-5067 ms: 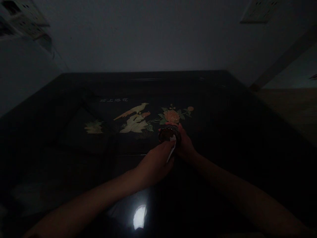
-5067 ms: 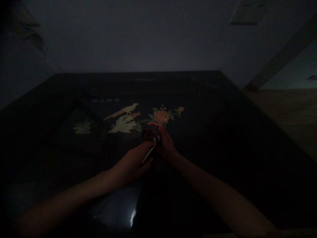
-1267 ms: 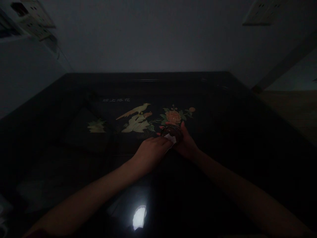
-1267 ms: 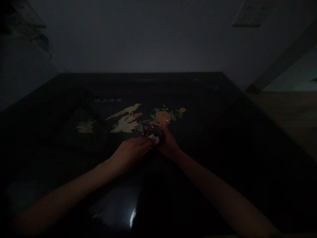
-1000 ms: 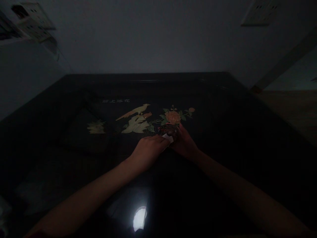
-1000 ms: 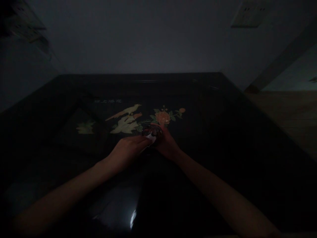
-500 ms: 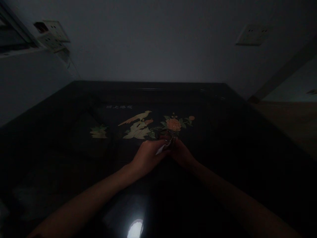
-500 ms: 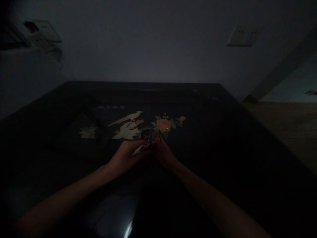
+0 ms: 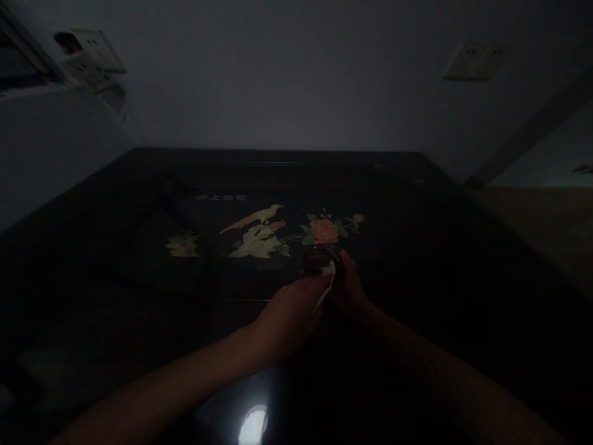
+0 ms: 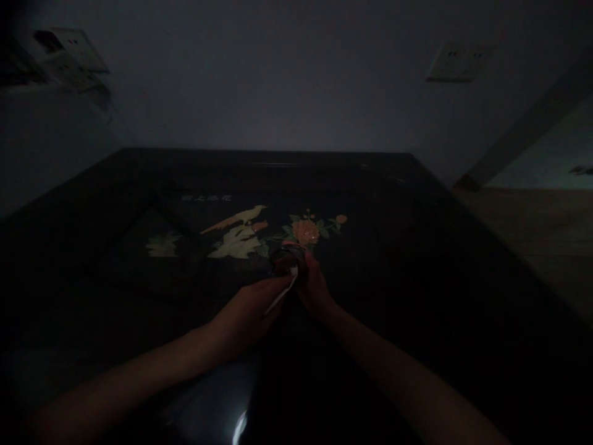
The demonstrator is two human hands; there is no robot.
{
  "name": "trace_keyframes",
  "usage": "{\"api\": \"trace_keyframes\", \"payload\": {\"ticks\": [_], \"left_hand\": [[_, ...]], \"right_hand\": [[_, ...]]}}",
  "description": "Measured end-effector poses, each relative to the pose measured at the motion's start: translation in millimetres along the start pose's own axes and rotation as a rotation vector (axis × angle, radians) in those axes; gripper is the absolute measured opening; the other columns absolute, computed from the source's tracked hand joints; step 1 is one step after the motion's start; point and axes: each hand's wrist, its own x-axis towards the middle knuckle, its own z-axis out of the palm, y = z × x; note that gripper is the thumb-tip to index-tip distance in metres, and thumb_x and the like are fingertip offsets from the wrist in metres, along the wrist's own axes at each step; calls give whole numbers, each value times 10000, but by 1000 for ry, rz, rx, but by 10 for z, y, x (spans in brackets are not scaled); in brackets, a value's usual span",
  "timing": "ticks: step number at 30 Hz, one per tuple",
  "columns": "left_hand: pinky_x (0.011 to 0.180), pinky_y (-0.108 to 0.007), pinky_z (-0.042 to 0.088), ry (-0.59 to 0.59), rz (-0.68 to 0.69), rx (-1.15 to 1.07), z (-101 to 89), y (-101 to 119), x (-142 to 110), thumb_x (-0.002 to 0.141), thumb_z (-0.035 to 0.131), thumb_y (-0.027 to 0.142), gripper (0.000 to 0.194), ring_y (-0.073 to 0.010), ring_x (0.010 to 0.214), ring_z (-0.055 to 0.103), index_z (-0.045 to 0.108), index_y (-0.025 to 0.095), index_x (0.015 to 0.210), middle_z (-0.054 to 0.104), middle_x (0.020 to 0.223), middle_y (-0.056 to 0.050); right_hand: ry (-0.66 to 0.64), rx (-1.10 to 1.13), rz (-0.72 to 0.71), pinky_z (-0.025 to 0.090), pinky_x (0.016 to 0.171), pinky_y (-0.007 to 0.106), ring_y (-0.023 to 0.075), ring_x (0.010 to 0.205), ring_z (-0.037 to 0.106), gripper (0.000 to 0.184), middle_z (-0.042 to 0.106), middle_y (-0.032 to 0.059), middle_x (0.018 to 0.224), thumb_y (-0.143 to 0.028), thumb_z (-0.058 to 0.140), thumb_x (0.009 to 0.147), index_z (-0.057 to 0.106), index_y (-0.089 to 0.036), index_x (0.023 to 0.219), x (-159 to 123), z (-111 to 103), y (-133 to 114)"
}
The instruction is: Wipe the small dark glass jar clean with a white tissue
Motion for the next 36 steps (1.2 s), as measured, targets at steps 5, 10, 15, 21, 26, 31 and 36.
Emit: {"api": "trace_keyframes", "payload": {"ticks": [5, 10, 15, 21, 26, 31, 36], "left_hand": [[943, -363, 523, -59, 10, 110, -20, -8, -8, 856, 453, 52, 532, -229, 1159, 604, 369, 160, 1369, 607, 1291, -125], [935, -366, 526, -73, 80, 325, -20, -12, -18, 878, 482, 70, 410, -235, 1153, 599, 466, 120, 1285, 606, 1294, -131], [804, -366, 558, -69, 141, 588, -69, -47, -25, 924, 452, 104, 335, -244, 1122, 621, 521, 133, 1251, 627, 1271, -125], [978, -422, 481, -44, 172, 787, -95, -79, -40, 920, 387, 48, 429, -241, 1315, 469, 478, 114, 1333, 521, 1408, -139], [963, -396, 495, -69, 181, 830, -57, -81, -57, 919, 384, 70, 440, -229, 1351, 423, 476, 112, 1347, 501, 1429, -130], [962, -385, 503, -26, 192, 825, 19, -75, -63, 934, 357, 78, 423, -245, 1334, 444, 474, 55, 1340, 514, 1412, -151], [963, -347, 509, -56, 206, 667, 27, -105, -24, 912, 411, 58, 440, -238, 1278, 508, 456, 78, 1350, 557, 1368, -138]], "right_hand": [[-13, 29, 63, 502, 854, 414, 266, 917, 677, 440, 746, 25, 835, -610, 533, 768, 664, -245, 974, 12, -16, -8], [-34, 8, 63, 507, 817, 399, 269, 870, 681, 469, 741, 35, 771, -637, 539, 750, 692, -226, 917, 23, -12, -29], [-56, 41, 117, 502, 764, 340, 235, 824, 679, 493, 738, 30, 770, -650, 534, 749, 701, -216, 914, 38, -30, -43], [-97, 121, 119, 501, 796, 333, 227, 883, 672, 544, 735, 23, 782, -707, 564, 709, 706, -223, 914, 88, -69, 3], [-109, 110, 117, 493, 816, 332, 220, 893, 669, 532, 735, 24, 797, -691, 561, 740, 703, -217, 936, 87, -90, 22], [-126, 85, 99, 495, 758, 299, 194, 792, 666, 508, 736, 19, 800, -663, 607, 730, 702, -216, 950, 61, -73, -11], [-102, 110, 116, 491, 695, 285, 176, 694, 654, 477, 730, 10, 740, -631, 611, 739, 701, -211, 945, 68, -65, -29]]}}
